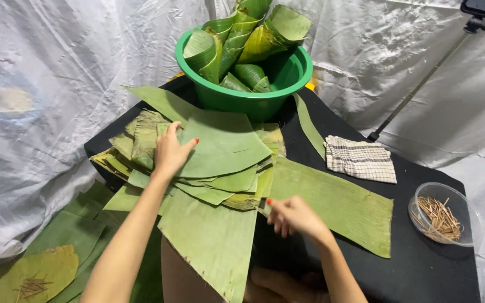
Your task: Wiping banana leaves with a cloth and folding them into cone shapes for food preparation.
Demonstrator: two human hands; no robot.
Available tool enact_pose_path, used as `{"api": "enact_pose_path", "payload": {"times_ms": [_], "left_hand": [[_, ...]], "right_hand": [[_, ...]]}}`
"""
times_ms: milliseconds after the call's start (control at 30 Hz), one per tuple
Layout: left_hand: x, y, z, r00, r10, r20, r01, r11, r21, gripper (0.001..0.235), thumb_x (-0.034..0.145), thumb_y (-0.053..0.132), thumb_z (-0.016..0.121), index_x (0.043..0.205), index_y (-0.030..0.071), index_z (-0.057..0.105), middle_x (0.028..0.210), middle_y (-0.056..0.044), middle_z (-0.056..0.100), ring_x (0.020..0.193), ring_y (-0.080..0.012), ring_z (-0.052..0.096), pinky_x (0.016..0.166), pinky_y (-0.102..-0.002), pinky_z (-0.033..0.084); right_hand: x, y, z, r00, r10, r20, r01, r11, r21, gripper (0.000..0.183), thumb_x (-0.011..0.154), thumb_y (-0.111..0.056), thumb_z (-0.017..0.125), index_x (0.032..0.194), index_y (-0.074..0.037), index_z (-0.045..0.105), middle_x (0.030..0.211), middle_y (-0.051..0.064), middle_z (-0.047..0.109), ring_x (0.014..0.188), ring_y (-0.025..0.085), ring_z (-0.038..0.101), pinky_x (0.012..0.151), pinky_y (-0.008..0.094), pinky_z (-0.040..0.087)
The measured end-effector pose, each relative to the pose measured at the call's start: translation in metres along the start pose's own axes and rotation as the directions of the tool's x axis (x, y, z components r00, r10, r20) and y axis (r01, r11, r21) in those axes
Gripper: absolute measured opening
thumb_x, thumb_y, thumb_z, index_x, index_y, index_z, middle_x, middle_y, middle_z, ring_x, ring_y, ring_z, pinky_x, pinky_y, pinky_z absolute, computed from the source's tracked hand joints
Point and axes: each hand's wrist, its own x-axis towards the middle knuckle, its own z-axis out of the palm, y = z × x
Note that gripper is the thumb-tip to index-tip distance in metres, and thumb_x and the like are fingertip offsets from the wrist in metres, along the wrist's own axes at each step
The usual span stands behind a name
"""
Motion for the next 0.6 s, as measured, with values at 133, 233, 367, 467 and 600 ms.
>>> {"api": "enact_pose_path", "payload": {"times_ms": [133, 233, 367, 467, 600], "left_hand": [[-0.031, 0.011, -0.003, 0.953, 0.253, -0.167, -0.23, 0.962, 0.146, 0.069, 0.083, 0.028, 0.075, 0.143, 0.006, 0.048, 0.137, -0.017, 0.054, 0.121, -0.0386, 0.052, 0.1, -0.047, 0.045], [-0.076, 0.022, -0.034, 0.958, 0.271, -0.091, -0.245, 0.943, 0.224, 0.03, 0.089, 0.03, 0.071, 0.109, 0.009, 0.063, 0.109, -0.007, 0.064, 0.089, -0.027, 0.065, 0.077, -0.042, 0.054], [-0.132, -0.001, -0.07, 0.977, -0.194, 0.089, 0.164, 0.948, 0.272, 0.051, 0.086, 0.059, 0.067, 0.089, 0.008, 0.068, 0.081, -0.013, 0.072, 0.082, -0.0356, 0.069, 0.074, -0.046, 0.054], [-0.148, -0.026, -0.068, 0.898, -0.351, 0.264, 0.326, 0.936, 0.135, 0.06, 0.083, 0.064, 0.069, 0.101, 0.007, 0.073, 0.099, -0.021, 0.077, 0.106, -0.0417, 0.071, 0.09, -0.052, 0.055], [-0.172, -0.056, -0.051, 0.881, -0.231, 0.413, 0.424, 0.773, -0.472, 0.032, 0.088, 0.02, 0.077, 0.109, -0.003, 0.071, 0.086, -0.005, 0.075, 0.078, -0.0145, 0.065, 0.077, -0.033, 0.058]], "right_hand": [[-0.027, -0.037, 0.026, 0.979, 0.175, 0.104, -0.159, 0.976, -0.146, 0.066, 0.096, -0.05, 0.055, 0.078, 0.009, 0.079, 0.055, 0.014, 0.068, 0.037, 0.018, 0.058, 0.039, 0.023, 0.044], [-0.021, -0.029, 0.029, 0.984, 0.147, 0.105, -0.141, 0.988, -0.06, 0.059, 0.097, -0.046, 0.057, 0.08, 0.007, 0.077, 0.058, 0.014, 0.069, 0.04, 0.019, 0.059, 0.04, 0.024, 0.044], [0.01, 0.016, 0.039, 0.991, 0.098, 0.09, -0.11, 0.985, 0.135, 0.05, 0.096, -0.042, 0.063, 0.09, 0.006, 0.074, 0.062, 0.019, 0.071, 0.042, 0.021, 0.064, 0.04, 0.026, 0.049], [0.021, 0.035, 0.055, 0.997, 0.033, 0.071, -0.051, 0.962, 0.269, 0.04, 0.096, -0.035, 0.068, 0.092, 0.004, 0.073, 0.059, 0.02, 0.068, 0.044, 0.024, 0.069, 0.042, 0.027, 0.055], [-0.003, 0.028, 0.072, 0.999, -0.039, 0.024, 0.027, 0.927, 0.374, 0.036, 0.097, -0.028, 0.069, 0.08, 0.004, 0.066, 0.053, 0.02, 0.064, 0.043, 0.028, 0.069, 0.042, 0.031, 0.056]]}}
